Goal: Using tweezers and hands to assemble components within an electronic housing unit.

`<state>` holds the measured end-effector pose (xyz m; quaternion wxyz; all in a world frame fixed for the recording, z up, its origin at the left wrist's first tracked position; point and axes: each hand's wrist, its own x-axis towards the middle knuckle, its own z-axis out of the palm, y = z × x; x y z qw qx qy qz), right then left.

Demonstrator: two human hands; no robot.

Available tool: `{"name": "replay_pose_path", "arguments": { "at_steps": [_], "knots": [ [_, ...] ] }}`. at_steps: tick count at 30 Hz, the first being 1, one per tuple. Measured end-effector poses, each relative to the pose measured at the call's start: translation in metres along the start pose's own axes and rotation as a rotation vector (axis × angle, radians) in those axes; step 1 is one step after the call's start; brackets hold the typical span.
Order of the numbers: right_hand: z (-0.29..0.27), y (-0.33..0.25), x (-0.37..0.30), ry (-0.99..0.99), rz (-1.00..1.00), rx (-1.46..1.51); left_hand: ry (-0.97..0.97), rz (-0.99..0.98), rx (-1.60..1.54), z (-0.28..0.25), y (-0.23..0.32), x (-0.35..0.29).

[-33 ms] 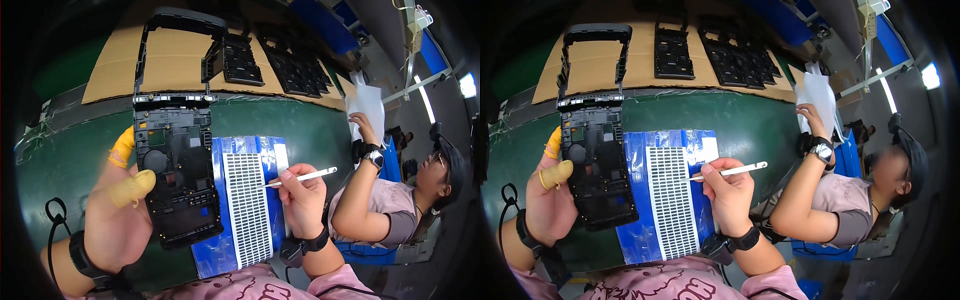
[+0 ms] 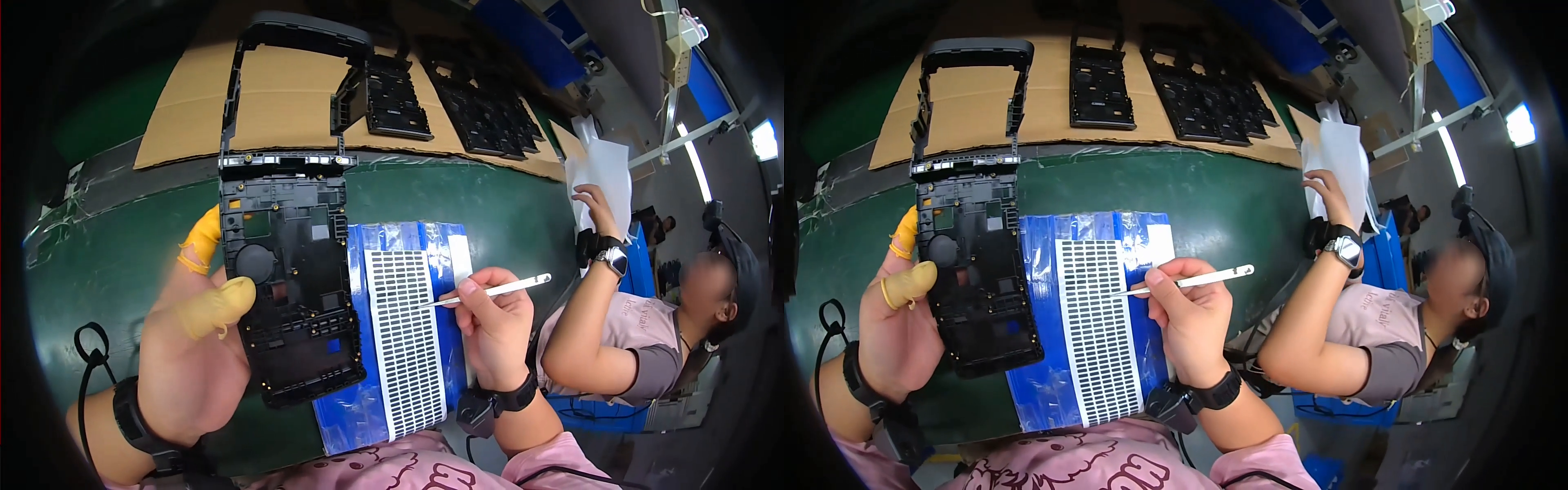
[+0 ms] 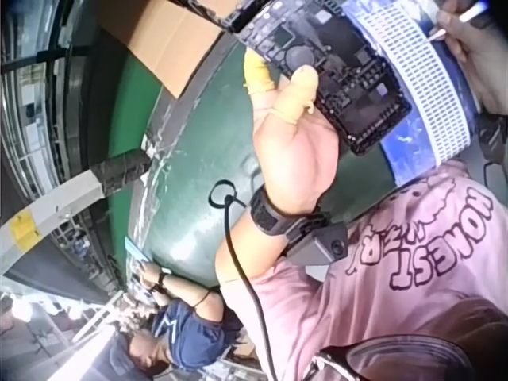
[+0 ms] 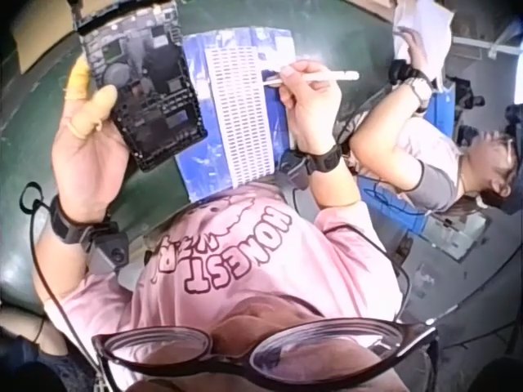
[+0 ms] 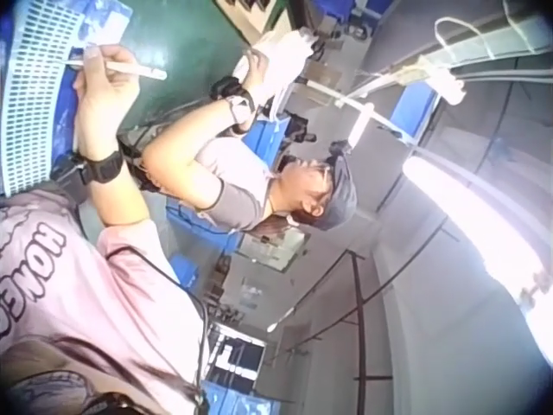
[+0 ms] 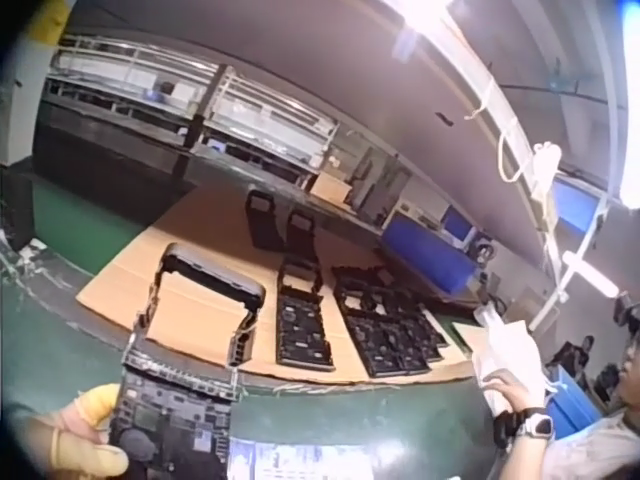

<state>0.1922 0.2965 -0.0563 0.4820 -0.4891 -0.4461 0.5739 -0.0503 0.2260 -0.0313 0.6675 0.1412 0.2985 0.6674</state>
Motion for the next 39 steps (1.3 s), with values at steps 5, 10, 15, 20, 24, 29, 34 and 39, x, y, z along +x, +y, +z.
{"name": "replay_pose_path", "arguments": {
  "at_steps": [5, 10, 15, 20, 24, 29, 34, 39],
  "knots": [
    [0.004, 0.004, 0.001, 0.031, -0.011, -0.044, 0.043, -0.008, -0.013, -0.006, 0.0, 0.001],
    [0.011, -0.005, -0.007, 0.006, 0.009, -0.011, 0.048, -0.007, -0.095, -0.008, 0.002, -0.007],
    [0.051, -0.037, -0.034, -0.154, -0.105, 0.135, 0.005, -0.083, -0.151, -0.014, 0.002, -0.007],
    [0.09, -0.028, -0.032, -0.324, -0.154, 0.064, -0.021, -0.107, -0.194, -0.015, -0.002, -0.013],
    [0.096, -0.019, -0.027, -0.349, -0.137, 0.053, -0.049, -0.133, -0.224, -0.012, -0.002, -0.013],
    [0.098, -0.021, -0.024, -0.382, -0.064, 0.217, -0.062, -0.161, -0.229, -0.015, -0.004, -0.012],
    [0.094, -0.014, -0.021, -0.402, -0.06, 0.227, -0.038, -0.152, -0.217, -0.018, -0.007, -0.01],
    [0.095, -0.013, -0.021, -0.388, -0.073, 0.226, -0.036, -0.13, -0.203, -0.015, -0.007, -0.011]
  ]
}}
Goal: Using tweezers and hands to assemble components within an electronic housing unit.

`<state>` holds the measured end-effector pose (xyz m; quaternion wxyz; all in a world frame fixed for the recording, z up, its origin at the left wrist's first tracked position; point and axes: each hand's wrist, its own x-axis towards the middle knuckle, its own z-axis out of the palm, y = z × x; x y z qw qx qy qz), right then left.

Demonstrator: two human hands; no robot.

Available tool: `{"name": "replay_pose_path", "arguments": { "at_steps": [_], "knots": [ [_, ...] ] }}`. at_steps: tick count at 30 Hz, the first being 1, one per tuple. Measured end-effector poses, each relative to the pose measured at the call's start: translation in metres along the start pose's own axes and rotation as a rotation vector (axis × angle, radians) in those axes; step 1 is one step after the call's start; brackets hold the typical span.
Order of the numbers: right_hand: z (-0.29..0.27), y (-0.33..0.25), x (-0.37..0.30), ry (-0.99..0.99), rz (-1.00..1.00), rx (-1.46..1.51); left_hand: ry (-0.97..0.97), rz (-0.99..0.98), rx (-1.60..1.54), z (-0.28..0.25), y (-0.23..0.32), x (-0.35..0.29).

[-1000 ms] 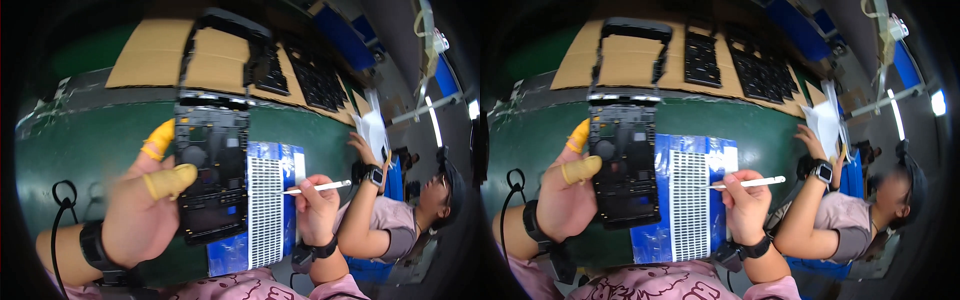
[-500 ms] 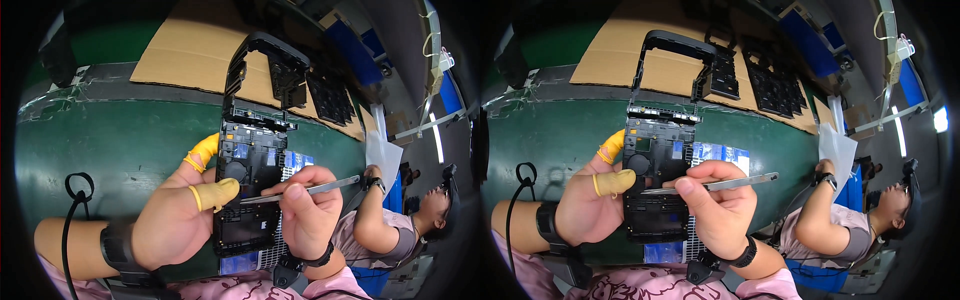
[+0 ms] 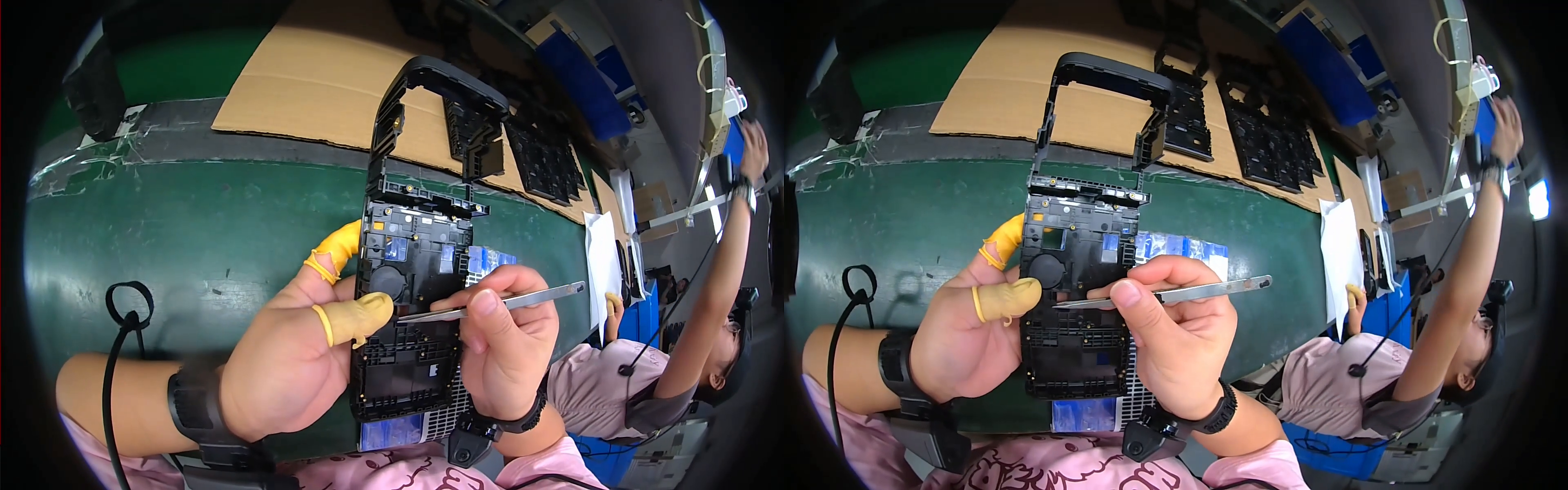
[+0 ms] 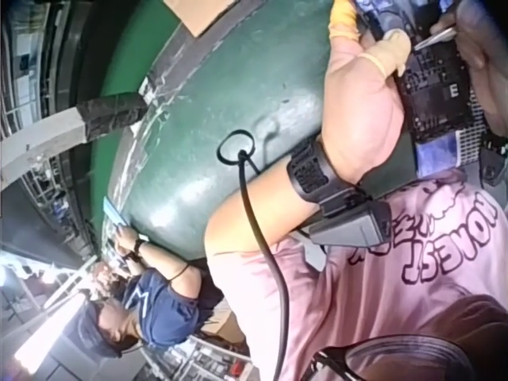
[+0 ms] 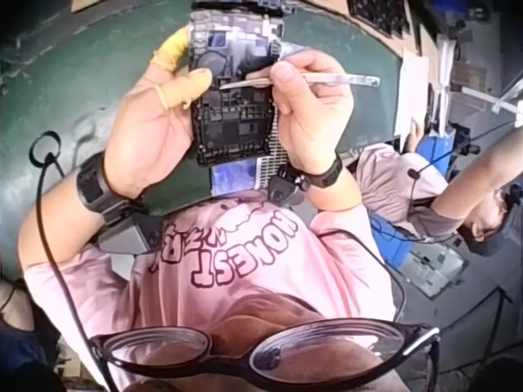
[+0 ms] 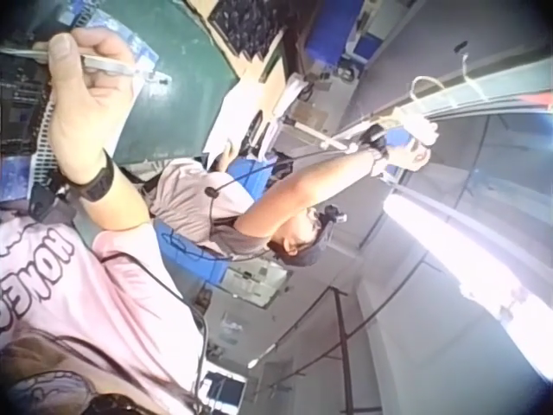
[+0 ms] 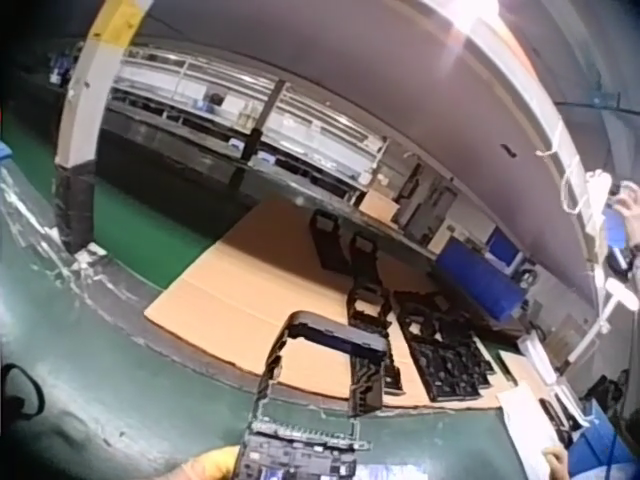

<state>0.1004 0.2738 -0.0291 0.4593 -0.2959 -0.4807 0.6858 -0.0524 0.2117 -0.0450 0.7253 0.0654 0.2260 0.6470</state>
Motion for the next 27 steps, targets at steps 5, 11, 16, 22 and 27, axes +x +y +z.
{"name": "replay_pose_path", "arguments": {
  "at_steps": [5, 11, 16, 22, 27],
  "knots": [
    [-0.001, 0.0, 0.0, -0.016, -0.012, 0.002, -0.01, -0.013, 0.004, 0.0, 0.001, -0.001],
    [0.001, 0.0, 0.0, -0.006, 0.001, -0.027, 0.0, -0.006, 0.016, -0.001, 0.002, -0.001],
    [0.005, -0.003, -0.003, 0.052, 0.009, -0.071, -0.002, -0.016, 0.021, -0.002, 0.002, -0.001],
    [-0.005, -0.013, -0.003, 0.124, -0.012, -0.019, -0.007, -0.042, 0.01, -0.002, 0.006, 0.0],
    [-0.028, -0.028, -0.011, 0.174, -0.173, -0.045, 0.067, -0.002, 0.148, 0.003, 0.011, 0.005]
  ]
}}
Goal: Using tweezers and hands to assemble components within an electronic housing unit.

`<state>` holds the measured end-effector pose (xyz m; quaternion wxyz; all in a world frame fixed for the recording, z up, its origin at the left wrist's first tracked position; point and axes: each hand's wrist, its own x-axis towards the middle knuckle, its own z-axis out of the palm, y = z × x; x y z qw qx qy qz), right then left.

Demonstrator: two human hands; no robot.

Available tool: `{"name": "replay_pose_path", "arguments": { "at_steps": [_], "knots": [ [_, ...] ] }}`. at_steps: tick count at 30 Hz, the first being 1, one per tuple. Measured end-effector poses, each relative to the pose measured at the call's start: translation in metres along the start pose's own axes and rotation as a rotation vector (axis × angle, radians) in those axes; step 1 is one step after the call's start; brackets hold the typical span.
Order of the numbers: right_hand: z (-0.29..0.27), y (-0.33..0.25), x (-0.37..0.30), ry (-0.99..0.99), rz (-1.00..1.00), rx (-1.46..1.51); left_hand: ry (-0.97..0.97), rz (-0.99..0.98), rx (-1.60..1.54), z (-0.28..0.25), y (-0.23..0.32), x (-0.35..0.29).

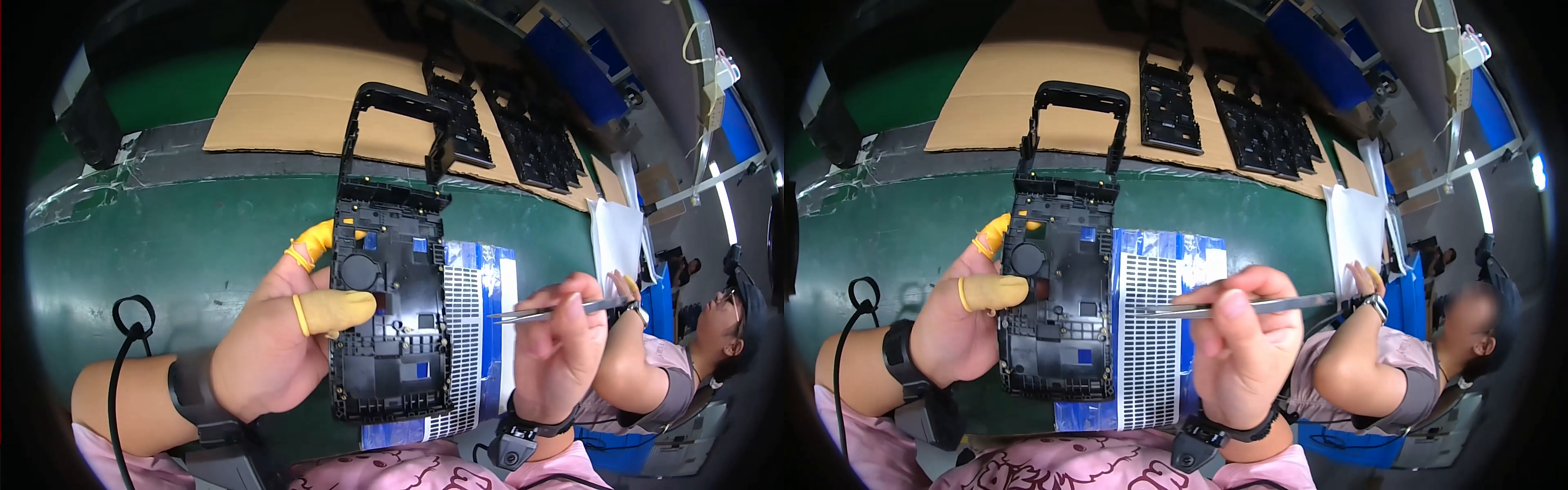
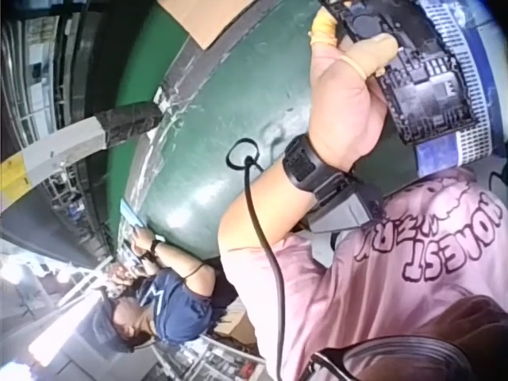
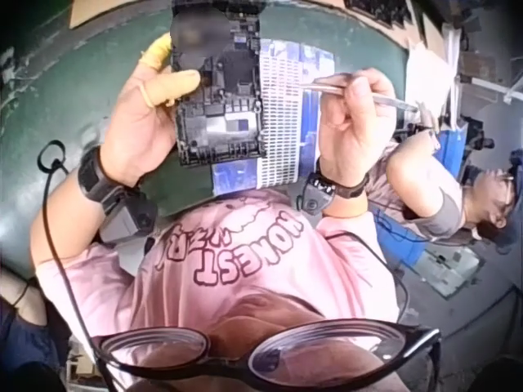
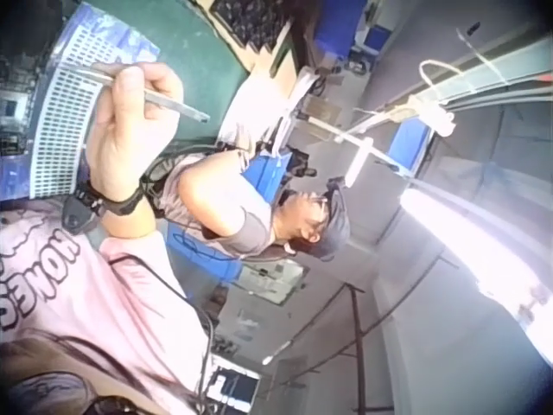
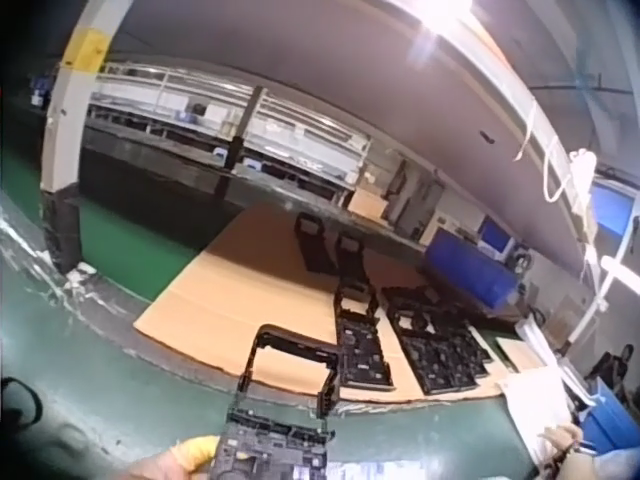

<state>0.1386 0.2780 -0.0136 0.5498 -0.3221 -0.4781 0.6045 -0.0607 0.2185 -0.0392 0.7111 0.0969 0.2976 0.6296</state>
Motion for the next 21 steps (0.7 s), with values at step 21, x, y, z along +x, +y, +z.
{"name": "replay_pose_path", "arguments": {
  "at_steps": [21],
  "knots": [
    [-0.088, -0.022, -0.024, 0.166, 0.2, 0.176, 0.852, 0.824, 1.704, -0.219, 0.382, 0.167]
  ]
}}
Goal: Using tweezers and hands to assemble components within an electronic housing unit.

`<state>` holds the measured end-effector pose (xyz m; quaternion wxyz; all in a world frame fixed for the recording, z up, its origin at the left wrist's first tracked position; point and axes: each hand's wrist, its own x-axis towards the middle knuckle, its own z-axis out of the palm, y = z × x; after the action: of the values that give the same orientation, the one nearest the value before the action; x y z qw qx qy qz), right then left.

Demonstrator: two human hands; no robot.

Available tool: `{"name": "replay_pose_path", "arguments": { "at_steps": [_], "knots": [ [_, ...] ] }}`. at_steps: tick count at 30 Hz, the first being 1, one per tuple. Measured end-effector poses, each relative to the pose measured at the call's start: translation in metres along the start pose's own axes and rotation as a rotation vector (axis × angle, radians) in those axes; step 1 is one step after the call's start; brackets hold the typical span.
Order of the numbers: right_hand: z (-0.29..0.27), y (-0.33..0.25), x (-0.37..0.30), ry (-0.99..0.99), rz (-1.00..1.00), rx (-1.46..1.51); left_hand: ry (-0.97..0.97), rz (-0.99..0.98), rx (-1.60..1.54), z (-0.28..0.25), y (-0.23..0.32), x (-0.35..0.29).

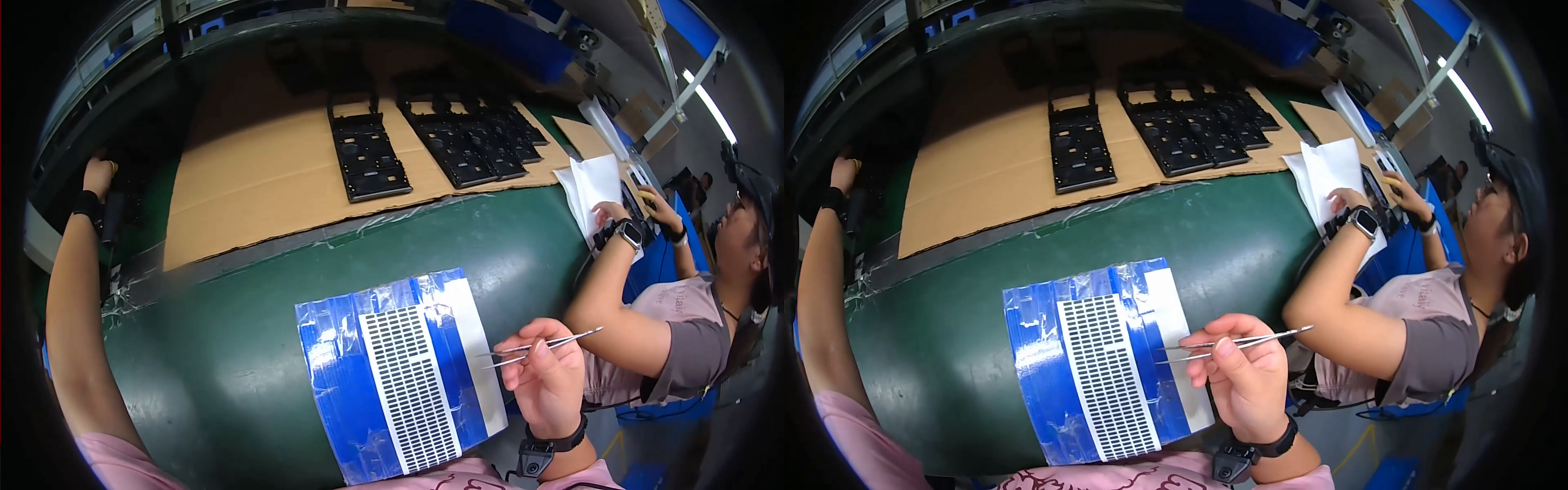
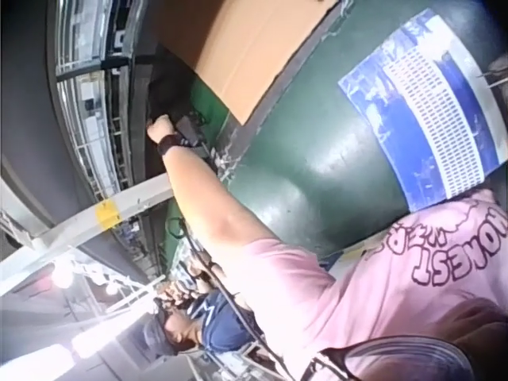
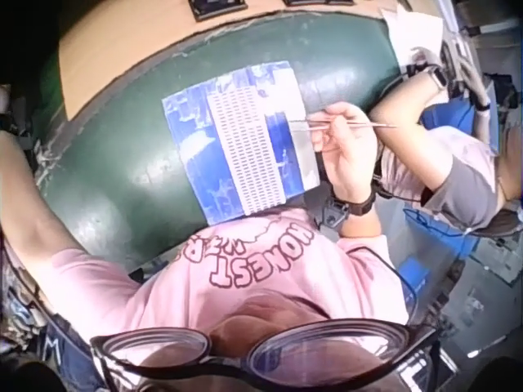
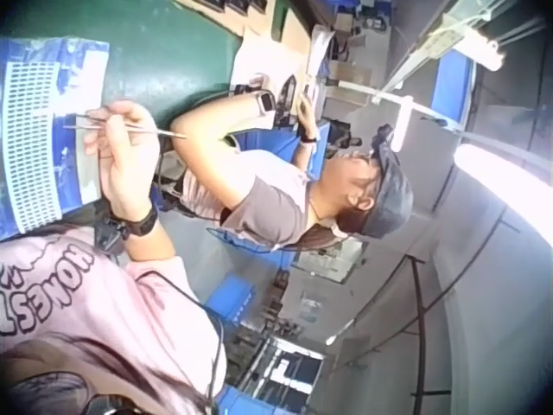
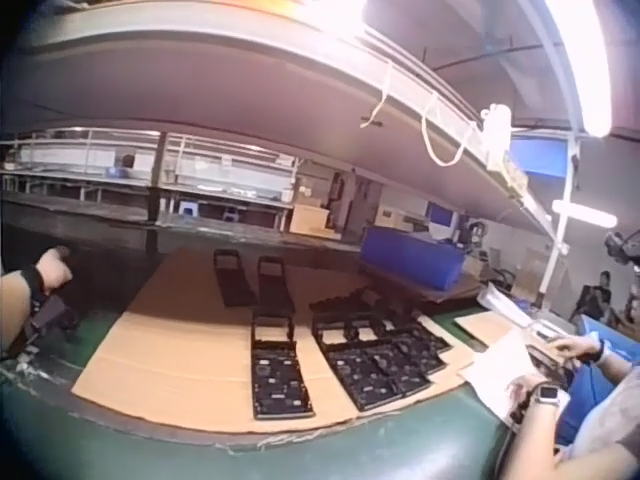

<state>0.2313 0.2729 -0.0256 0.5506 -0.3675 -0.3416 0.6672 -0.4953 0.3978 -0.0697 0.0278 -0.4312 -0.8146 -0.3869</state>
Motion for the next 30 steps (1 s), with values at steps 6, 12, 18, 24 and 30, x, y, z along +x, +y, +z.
{"name": "replay_pose_path", "arguments": {
  "at_steps": [6, 12, 18, 24, 30],
  "knots": [
    [-0.013, 0.01, 0.003, 0.015, -0.01, 0.008, 0.086, 0.116, 0.593, 0.028, 0.15, -0.055],
    [0.014, 0.015, 0.01, -0.04, 0.033, -0.088, -0.638, 0.459, -0.056, 0.136, 0.333, -0.179],
    [0.044, 0.028, 0.014, -0.07, 0.029, -0.285, -0.546, 0.615, 0.234, 0.163, 0.318, -0.177],
    [0.016, 0.044, 0.027, 0.01, 0.007, -0.331, -0.675, -0.048, -0.399, 0.106, 0.298, -0.2],
    [0.012, 0.048, 0.025, -0.014, -0.116, -0.278, -0.833, -0.444, -1.154, 0.06, 0.256, -0.227]
  ]
}}
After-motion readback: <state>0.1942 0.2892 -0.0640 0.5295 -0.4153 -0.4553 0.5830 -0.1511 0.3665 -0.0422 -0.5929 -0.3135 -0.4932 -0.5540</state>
